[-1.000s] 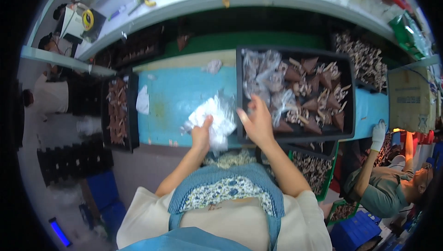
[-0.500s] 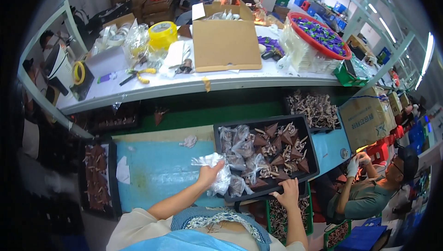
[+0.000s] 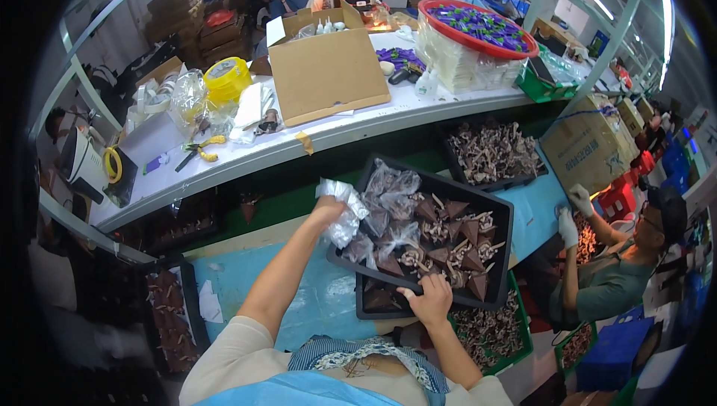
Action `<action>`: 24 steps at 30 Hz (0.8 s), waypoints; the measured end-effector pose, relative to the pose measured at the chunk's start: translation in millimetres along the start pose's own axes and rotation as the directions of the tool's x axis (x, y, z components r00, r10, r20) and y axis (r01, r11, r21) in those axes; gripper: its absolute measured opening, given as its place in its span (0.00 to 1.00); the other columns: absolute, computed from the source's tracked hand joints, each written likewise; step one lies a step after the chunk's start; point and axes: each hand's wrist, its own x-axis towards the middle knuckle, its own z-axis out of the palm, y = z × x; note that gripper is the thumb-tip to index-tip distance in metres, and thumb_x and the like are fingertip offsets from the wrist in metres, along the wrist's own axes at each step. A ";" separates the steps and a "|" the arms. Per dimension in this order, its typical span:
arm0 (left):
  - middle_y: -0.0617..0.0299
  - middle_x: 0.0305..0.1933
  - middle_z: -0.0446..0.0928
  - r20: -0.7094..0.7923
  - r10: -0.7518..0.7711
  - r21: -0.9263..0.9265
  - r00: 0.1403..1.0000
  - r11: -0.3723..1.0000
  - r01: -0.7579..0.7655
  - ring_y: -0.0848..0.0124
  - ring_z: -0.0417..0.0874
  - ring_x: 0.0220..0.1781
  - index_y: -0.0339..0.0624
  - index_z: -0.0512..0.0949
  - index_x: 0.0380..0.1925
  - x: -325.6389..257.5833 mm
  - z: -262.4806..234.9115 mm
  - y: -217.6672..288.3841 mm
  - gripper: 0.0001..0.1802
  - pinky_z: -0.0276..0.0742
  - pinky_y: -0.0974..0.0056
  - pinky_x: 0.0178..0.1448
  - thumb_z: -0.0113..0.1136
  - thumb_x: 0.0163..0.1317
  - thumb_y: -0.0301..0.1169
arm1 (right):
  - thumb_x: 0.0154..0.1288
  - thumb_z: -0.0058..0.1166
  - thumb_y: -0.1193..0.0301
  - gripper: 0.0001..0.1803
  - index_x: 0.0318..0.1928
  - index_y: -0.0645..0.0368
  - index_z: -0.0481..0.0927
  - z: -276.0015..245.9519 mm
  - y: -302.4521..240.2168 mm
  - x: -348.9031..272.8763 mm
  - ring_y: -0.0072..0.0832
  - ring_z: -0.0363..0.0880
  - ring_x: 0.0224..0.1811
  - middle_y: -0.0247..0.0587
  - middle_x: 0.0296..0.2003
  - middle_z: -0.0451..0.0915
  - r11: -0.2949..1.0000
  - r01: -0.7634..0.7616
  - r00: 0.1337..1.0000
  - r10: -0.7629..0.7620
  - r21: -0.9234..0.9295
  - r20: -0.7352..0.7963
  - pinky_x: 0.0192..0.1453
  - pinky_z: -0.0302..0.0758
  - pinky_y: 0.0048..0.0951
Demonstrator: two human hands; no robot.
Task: The person packs small plastic or rubber components into clear plastic bags by hand at a workstation.
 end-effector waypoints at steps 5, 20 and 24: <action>0.40 0.38 0.78 0.037 0.073 -0.139 0.997 0.988 -0.067 0.50 0.79 0.43 0.28 0.77 0.35 35.1 2.2 -23.6 0.18 0.73 0.56 0.45 0.57 0.46 0.32 | 0.33 0.71 0.57 0.24 0.18 0.60 0.71 8.6 -18.4 10.4 0.40 0.71 0.26 0.41 0.20 0.70 0.998 -0.042 0.999 0.042 0.050 0.019 0.29 0.68 0.38; 0.65 0.38 0.77 -0.391 -0.204 -0.724 0.898 0.670 -0.163 0.77 0.73 0.37 0.37 0.77 0.43 -114.3 -41.5 7.9 0.18 0.70 0.71 0.41 0.54 0.64 0.41 | 0.42 0.67 0.52 0.25 0.20 0.62 0.72 46.3 -43.0 45.2 0.47 0.76 0.24 0.47 0.21 0.75 0.957 -0.287 0.953 0.289 -0.035 0.087 0.28 0.70 0.42; 0.60 0.42 0.77 -0.168 -0.372 -0.711 0.913 0.687 0.149 0.73 0.76 0.41 0.35 0.74 0.47 -181.2 2.9 -18.0 0.23 0.72 0.67 0.45 0.58 0.60 0.43 | 0.44 0.67 0.54 0.24 0.23 0.62 0.71 48.3 -34.4 43.8 0.46 0.75 0.27 0.45 0.23 0.74 0.940 -0.338 0.935 0.332 0.035 0.124 0.30 0.69 0.43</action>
